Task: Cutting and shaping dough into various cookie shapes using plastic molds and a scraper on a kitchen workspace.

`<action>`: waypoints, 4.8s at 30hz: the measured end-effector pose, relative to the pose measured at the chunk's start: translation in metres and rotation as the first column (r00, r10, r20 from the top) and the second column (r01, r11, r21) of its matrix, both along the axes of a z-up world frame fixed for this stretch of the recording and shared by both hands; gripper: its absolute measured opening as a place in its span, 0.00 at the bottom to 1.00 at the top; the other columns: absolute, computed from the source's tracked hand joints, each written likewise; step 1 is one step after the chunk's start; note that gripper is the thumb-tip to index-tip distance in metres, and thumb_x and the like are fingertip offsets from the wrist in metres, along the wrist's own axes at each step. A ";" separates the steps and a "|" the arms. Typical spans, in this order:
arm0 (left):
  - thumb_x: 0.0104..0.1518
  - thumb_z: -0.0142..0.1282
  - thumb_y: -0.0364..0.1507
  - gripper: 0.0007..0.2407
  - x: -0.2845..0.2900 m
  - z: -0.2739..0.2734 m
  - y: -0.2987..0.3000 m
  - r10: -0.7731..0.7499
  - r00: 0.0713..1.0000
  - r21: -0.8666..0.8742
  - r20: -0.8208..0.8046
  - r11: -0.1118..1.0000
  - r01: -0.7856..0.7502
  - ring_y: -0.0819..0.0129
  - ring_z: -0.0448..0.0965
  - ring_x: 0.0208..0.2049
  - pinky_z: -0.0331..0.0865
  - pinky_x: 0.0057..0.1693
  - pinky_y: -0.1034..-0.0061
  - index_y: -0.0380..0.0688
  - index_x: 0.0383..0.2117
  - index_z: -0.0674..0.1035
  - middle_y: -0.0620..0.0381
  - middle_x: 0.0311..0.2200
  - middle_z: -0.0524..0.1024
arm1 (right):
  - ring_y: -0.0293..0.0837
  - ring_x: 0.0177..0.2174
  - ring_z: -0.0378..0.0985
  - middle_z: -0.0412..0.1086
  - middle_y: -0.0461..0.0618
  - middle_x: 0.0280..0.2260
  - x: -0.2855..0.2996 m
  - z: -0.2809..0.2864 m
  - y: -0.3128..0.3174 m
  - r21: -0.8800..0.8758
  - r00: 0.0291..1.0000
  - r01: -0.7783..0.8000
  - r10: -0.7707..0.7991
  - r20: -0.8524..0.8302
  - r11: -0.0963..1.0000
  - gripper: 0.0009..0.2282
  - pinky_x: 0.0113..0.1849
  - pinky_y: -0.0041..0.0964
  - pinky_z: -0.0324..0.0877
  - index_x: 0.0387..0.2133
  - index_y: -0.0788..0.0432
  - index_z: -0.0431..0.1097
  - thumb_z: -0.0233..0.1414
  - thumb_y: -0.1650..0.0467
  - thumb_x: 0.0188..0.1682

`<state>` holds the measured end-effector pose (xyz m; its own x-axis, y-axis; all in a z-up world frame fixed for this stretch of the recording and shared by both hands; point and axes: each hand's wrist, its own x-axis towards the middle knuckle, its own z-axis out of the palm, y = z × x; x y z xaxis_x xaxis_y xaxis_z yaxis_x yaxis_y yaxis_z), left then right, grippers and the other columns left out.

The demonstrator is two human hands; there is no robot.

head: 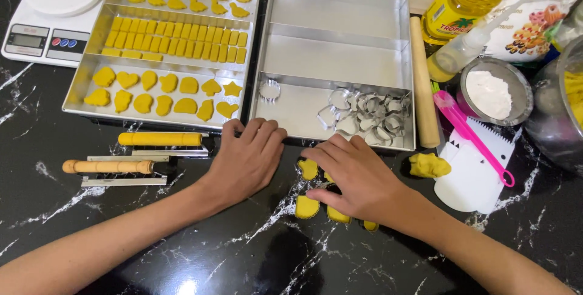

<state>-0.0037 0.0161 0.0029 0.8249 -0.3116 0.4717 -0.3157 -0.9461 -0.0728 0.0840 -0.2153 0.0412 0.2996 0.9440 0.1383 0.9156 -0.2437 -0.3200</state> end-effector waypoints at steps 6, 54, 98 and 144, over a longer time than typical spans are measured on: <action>0.58 0.58 0.30 0.09 0.002 -0.005 0.013 0.028 0.998 -0.008 0.053 1.000 -0.027 0.61 0.71 0.44 0.59 0.49 0.59 0.43 0.41 0.77 0.56 0.39 0.73 | 0.52 0.45 0.68 0.71 0.50 0.45 0.001 -0.007 0.003 0.009 0.999 0.003 -0.003 -0.032 1.000 0.25 0.44 0.48 0.62 0.52 0.61 0.66 0.60 0.63 0.42; 0.54 0.60 0.25 0.14 -0.004 -0.005 0.020 -0.099 0.994 -0.125 0.052 0.987 0.105 0.64 0.73 0.44 0.59 0.52 0.62 0.45 0.47 0.77 0.58 0.41 0.74 | 0.48 0.36 0.73 0.73 0.46 0.30 0.064 0.029 0.038 0.072 0.985 0.042 -0.053 0.166 0.996 0.03 0.39 0.45 0.67 0.32 0.58 0.73 0.57 0.71 0.47; 0.55 0.61 0.24 0.13 0.001 -0.010 0.023 -0.110 0.993 -0.186 0.047 0.976 0.117 0.63 0.73 0.48 0.58 0.55 0.59 0.45 0.47 0.78 0.57 0.44 0.74 | 0.43 0.37 0.73 0.75 0.41 0.34 0.086 -0.012 0.074 0.241 0.918 -0.062 -0.039 0.394 0.969 0.04 0.38 0.38 0.69 0.29 0.56 0.79 0.58 0.74 0.41; 0.60 0.60 0.27 0.07 0.001 -0.001 0.021 -0.198 0.970 -0.394 0.138 0.888 0.237 0.63 0.75 0.45 0.58 0.55 0.61 0.45 0.43 0.79 0.58 0.38 0.76 | 0.51 0.45 0.68 0.68 0.50 0.41 -0.020 0.010 0.008 -0.183 0.942 -0.239 0.182 -0.284 0.953 0.19 0.44 0.45 0.63 0.45 0.58 0.68 0.61 0.71 0.39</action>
<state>-0.0032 0.0370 0.0020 0.7054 -0.2439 0.6655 -0.5274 -0.8079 0.2630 0.0642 -0.2076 0.0512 0.0889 0.9878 -0.1279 0.8446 -0.1428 -0.5160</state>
